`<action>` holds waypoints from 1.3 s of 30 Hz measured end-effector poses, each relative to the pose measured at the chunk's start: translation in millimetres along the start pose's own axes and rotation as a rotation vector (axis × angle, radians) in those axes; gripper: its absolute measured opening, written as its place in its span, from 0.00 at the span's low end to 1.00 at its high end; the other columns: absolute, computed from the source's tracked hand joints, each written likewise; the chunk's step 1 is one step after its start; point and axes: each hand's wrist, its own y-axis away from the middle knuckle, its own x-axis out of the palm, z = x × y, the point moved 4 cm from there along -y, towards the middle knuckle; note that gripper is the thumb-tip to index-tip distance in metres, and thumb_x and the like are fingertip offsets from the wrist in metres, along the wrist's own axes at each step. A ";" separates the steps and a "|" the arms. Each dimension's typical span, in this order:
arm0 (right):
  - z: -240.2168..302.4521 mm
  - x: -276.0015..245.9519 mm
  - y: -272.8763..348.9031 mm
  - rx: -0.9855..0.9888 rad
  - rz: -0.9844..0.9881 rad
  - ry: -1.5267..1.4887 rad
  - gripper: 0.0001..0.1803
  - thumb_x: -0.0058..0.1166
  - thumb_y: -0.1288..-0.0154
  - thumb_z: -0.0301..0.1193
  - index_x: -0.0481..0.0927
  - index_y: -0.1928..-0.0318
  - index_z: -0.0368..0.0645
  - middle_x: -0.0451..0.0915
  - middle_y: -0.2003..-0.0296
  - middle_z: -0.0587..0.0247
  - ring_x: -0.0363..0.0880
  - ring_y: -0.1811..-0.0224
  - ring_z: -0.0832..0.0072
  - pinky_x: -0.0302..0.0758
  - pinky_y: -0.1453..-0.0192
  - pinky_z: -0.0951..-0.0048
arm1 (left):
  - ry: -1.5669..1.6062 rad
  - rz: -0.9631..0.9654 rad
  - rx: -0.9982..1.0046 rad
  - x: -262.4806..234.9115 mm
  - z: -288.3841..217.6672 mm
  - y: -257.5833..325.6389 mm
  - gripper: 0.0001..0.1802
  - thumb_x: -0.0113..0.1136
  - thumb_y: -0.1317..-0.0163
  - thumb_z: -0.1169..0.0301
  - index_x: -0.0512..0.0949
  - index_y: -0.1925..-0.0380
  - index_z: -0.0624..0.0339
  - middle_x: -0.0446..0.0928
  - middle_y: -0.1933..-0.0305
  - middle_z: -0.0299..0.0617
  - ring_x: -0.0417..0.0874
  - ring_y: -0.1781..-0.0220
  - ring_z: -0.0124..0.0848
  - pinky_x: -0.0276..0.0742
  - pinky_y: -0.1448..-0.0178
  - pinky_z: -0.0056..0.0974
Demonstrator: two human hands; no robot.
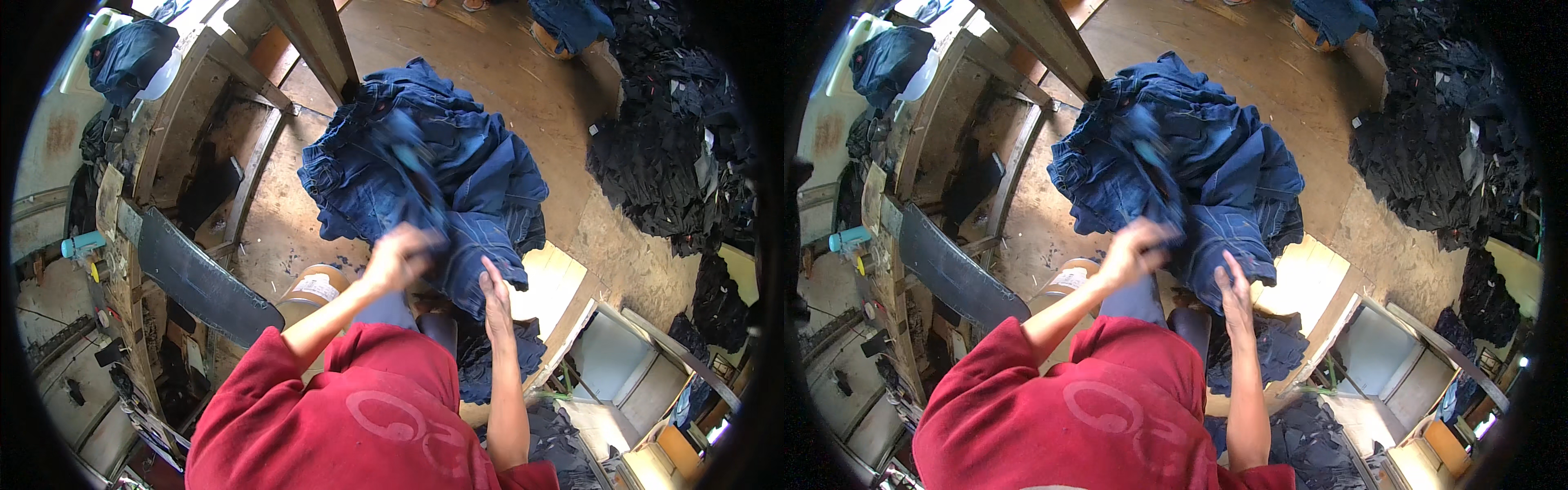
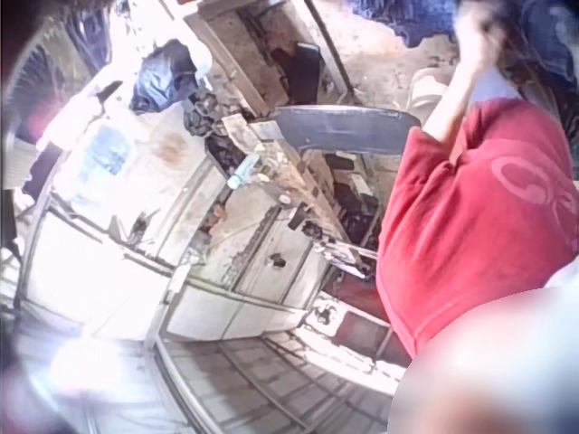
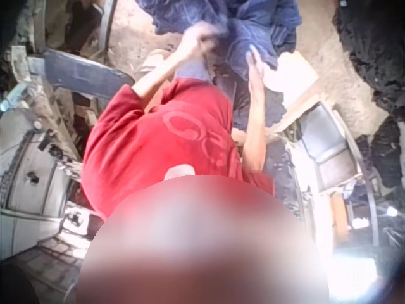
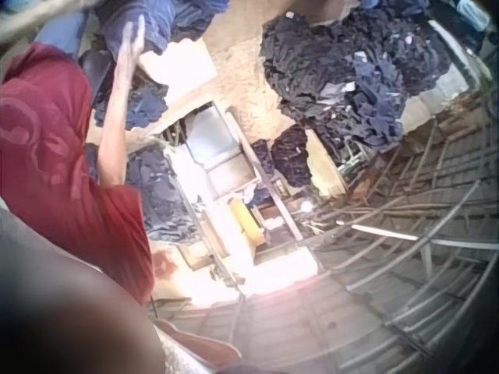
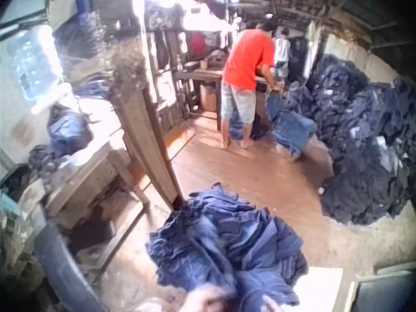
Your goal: The person picks up denim jeans from a pile, shakes them out, folds them, and places them on a growing stack. The person repeats this process for multiple pairs of jeans throughout the clip.
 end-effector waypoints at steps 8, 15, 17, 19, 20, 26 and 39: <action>-16.2 -2.0 -7.1 0.111 -0.243 -0.191 0.18 0.70 0.31 0.28 0.83 0.45 0.32 0.87 0.49 0.59 0.83 0.50 0.74 0.78 0.39 0.67 | -0.556 -0.838 -0.795 -147.2 183.9 -49.2 0.61 0.78 0.45 0.41 0.60 0.23 0.69 0.80 0.35 0.55 0.78 0.33 0.57 0.63 0.23 0.57; -6.9 11.5 -1.8 0.116 -0.107 0.032 0.24 0.75 0.32 0.37 0.84 0.47 0.31 0.87 0.49 0.58 0.83 0.49 0.72 0.78 0.40 0.66 | -0.220 -0.430 0.037 -81.0 50.8 -40.7 0.04 0.71 0.45 0.76 0.89 0.68 0.60 0.85 0.66 0.48 0.86 0.59 0.47 0.82 0.51 0.44; -0.4 28.2 -14.2 0.119 -0.052 -0.207 0.25 0.75 0.32 0.39 0.84 0.46 0.31 0.87 0.49 0.58 0.82 0.47 0.73 0.77 0.38 0.65 | -0.115 0.148 0.270 -28.1 -15.3 -20.5 0.06 0.76 0.46 0.68 0.90 0.68 0.52 0.86 0.61 0.43 0.87 0.57 0.43 0.83 0.49 0.43; 1.5 35.8 -25.0 0.155 -0.060 -0.122 0.30 0.76 0.34 0.36 0.80 0.40 0.31 0.84 0.44 0.58 0.80 0.44 0.72 0.75 0.35 0.65 | -0.093 0.352 0.448 -10.2 -30.6 -5.9 0.21 0.81 0.48 0.51 0.91 0.62 0.52 0.86 0.57 0.43 0.86 0.49 0.43 0.80 0.38 0.48; 3.2 33.7 -28.2 0.119 -0.122 -0.072 0.31 0.77 0.34 0.35 0.79 0.38 0.31 0.84 0.42 0.59 0.80 0.43 0.72 0.74 0.35 0.65 | -0.233 0.111 0.232 -26.2 -6.7 -9.8 0.25 0.81 0.47 0.50 0.89 0.56 0.54 0.86 0.52 0.44 0.85 0.44 0.46 0.77 0.33 0.50; -15.5 0.5 11.8 0.158 -0.295 -0.113 0.30 0.75 0.36 0.24 0.79 0.35 0.34 0.84 0.41 0.58 0.82 0.41 0.68 0.75 0.30 0.65 | -0.377 -1.029 -0.989 -168.8 232.0 -20.0 0.54 0.79 0.44 0.45 0.69 0.27 0.70 0.81 0.35 0.63 0.82 0.34 0.55 0.75 0.29 0.52; -1.9 32.0 -0.2 0.142 -0.275 -0.027 0.31 0.76 0.37 0.29 0.79 0.37 0.31 0.83 0.41 0.58 0.81 0.41 0.67 0.73 0.31 0.63 | -0.147 -0.193 0.063 -43.0 43.9 -22.8 0.26 0.84 0.52 0.54 0.87 0.62 0.63 0.87 0.55 0.52 0.87 0.52 0.55 0.83 0.43 0.51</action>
